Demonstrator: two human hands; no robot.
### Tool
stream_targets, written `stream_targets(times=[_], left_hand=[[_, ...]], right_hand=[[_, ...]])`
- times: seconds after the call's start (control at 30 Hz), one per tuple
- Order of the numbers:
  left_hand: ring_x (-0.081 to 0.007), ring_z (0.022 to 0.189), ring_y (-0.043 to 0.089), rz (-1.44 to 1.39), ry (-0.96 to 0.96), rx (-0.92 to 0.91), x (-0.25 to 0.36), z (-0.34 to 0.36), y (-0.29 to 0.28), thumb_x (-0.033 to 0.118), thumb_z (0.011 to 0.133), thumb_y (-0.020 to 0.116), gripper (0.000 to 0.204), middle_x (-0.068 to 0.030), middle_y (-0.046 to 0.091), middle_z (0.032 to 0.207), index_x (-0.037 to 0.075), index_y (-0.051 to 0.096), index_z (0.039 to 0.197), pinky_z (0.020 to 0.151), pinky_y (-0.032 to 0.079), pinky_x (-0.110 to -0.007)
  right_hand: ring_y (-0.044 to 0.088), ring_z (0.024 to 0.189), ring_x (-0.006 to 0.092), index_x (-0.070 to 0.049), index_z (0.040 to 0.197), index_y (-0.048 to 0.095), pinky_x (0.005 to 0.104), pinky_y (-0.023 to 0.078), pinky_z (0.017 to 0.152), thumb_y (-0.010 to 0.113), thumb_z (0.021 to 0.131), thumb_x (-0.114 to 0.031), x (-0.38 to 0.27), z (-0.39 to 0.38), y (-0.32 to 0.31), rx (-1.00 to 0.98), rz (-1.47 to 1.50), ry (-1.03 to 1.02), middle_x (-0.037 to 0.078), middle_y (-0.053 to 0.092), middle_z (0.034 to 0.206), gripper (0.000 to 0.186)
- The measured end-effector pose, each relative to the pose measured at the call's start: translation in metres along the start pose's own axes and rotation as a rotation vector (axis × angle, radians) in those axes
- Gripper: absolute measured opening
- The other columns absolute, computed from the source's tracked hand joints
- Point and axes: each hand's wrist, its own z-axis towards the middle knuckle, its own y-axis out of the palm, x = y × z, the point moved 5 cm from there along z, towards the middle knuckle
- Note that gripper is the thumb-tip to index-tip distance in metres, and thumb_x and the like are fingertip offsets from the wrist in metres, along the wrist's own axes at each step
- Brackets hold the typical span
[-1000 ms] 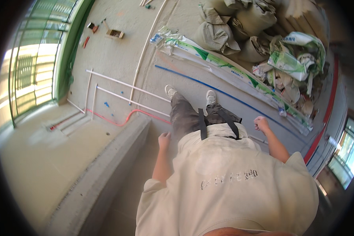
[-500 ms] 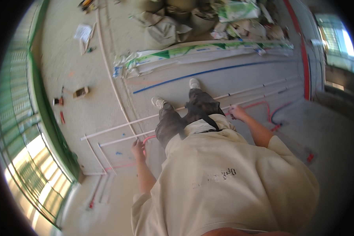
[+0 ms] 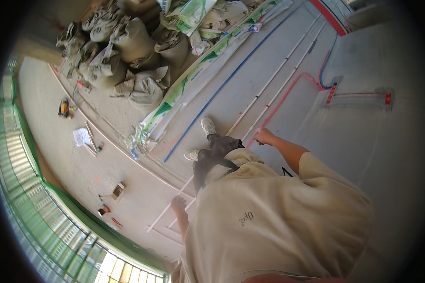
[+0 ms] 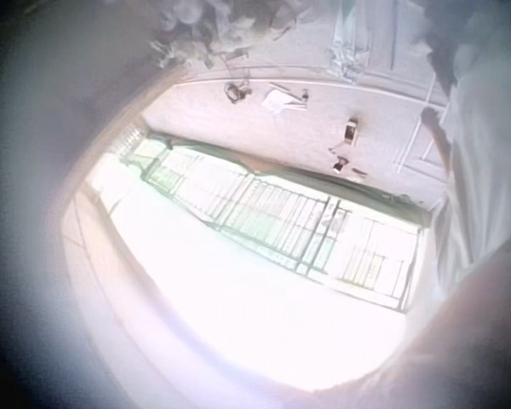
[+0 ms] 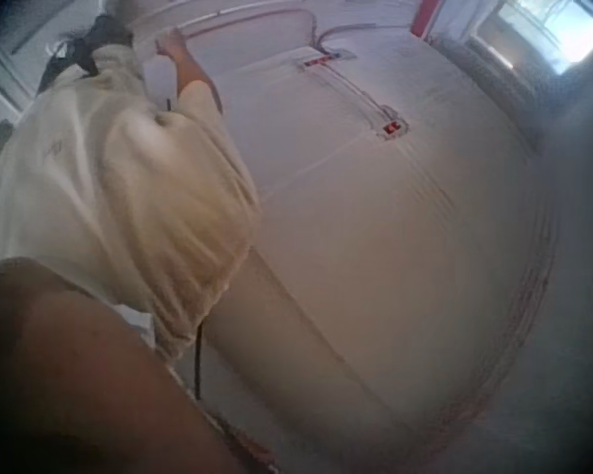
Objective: The person marks a line on the floor using a blue straightedge and a pencil, then uses an angle grinder to cut along the marked line. The person moves around the room to retrieve the tool and plug it in before cutting.
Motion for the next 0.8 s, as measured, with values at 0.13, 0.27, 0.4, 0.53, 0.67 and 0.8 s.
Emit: stream_targets(times=[0.13, 0.27, 0.4, 0.53, 0.67, 0.8], left_hand=[[-0.0217, 0.091, 0.075, 0.147, 0.064, -0.014, 0.044, -0.012, 0.015, 0.033, 0.105, 0.067, 0.043, -0.0103, 0.076, 0.108, 0.002, 0.069, 0.134, 0.071, 0.058, -0.037], [-0.0198, 0.087, 0.075, 0.172, 0.097, 0.024, 0.069, -0.04, 0.015, 0.033, 0.104, 0.07, 0.042, -0.0091, 0.076, 0.105, 0.002, 0.071, 0.133, 0.071, 0.057, -0.034], [-0.0213, 0.09, 0.076, 0.239, 0.097, 0.051, 0.077, -0.066, 0.008, 0.032, 0.103, 0.07, 0.044, -0.0113, 0.078, 0.107, -0.001, 0.07, 0.133, 0.074, 0.057, -0.036], [-0.022, 0.09, 0.076, 0.224, 0.087, 0.083, 0.072, -0.074, 0.002, 0.032, 0.104, 0.069, 0.044, -0.0127, 0.078, 0.11, -0.001, 0.071, 0.133, 0.075, 0.058, -0.037], [-0.0221, 0.092, 0.077, 0.252, 0.06, 0.043, 0.062, -0.066, 0.001, 0.032, 0.104, 0.069, 0.044, -0.0126, 0.078, 0.112, -0.001, 0.071, 0.135, 0.075, 0.058, -0.037], [-0.0216, 0.092, 0.077, 0.218, 0.099, 0.003, 0.053, -0.049, -0.01, 0.032, 0.104, 0.069, 0.044, -0.0118, 0.078, 0.111, -0.001, 0.071, 0.133, 0.075, 0.057, -0.036]], right_hand=[[0.075, 0.058, 0.0223, 0.0, 0.083, 0.076, 0.0387, 0.06, 0.057, 0.064, 0.088, -0.015, 0.007, 0.017, 0.003, 0.011, 0.134, -0.01, 0.012, 0.076, 0.073, 0.019], [0.074, 0.06, 0.0226, 0.001, 0.089, 0.076, 0.0371, 0.06, 0.057, 0.064, 0.087, -0.015, 0.014, 0.041, 0.009, 0.039, 0.22, 0.038, 0.013, 0.075, 0.074, 0.02], [0.07, 0.058, 0.0203, 0.001, 0.093, 0.073, 0.0347, 0.055, 0.053, 0.064, 0.088, -0.014, 0.022, 0.058, 0.018, 0.032, 0.401, 0.052, 0.011, 0.071, 0.073, 0.018], [0.066, 0.057, 0.019, 0.0, 0.093, 0.071, 0.0344, 0.052, 0.051, 0.065, 0.09, -0.013, 0.03, 0.06, 0.026, -0.008, 0.447, 0.096, 0.009, 0.067, 0.074, 0.015], [0.064, 0.057, 0.0185, -0.001, 0.092, 0.068, 0.0343, 0.051, 0.05, 0.065, 0.091, -0.012, 0.027, 0.054, 0.031, -0.013, 0.501, 0.12, 0.008, 0.064, 0.073, 0.012], [0.063, 0.057, 0.0188, -0.001, 0.09, 0.065, 0.0345, 0.049, 0.049, 0.065, 0.092, -0.012, 0.016, 0.047, 0.043, 0.023, 0.465, 0.119, 0.008, 0.064, 0.074, 0.011]])
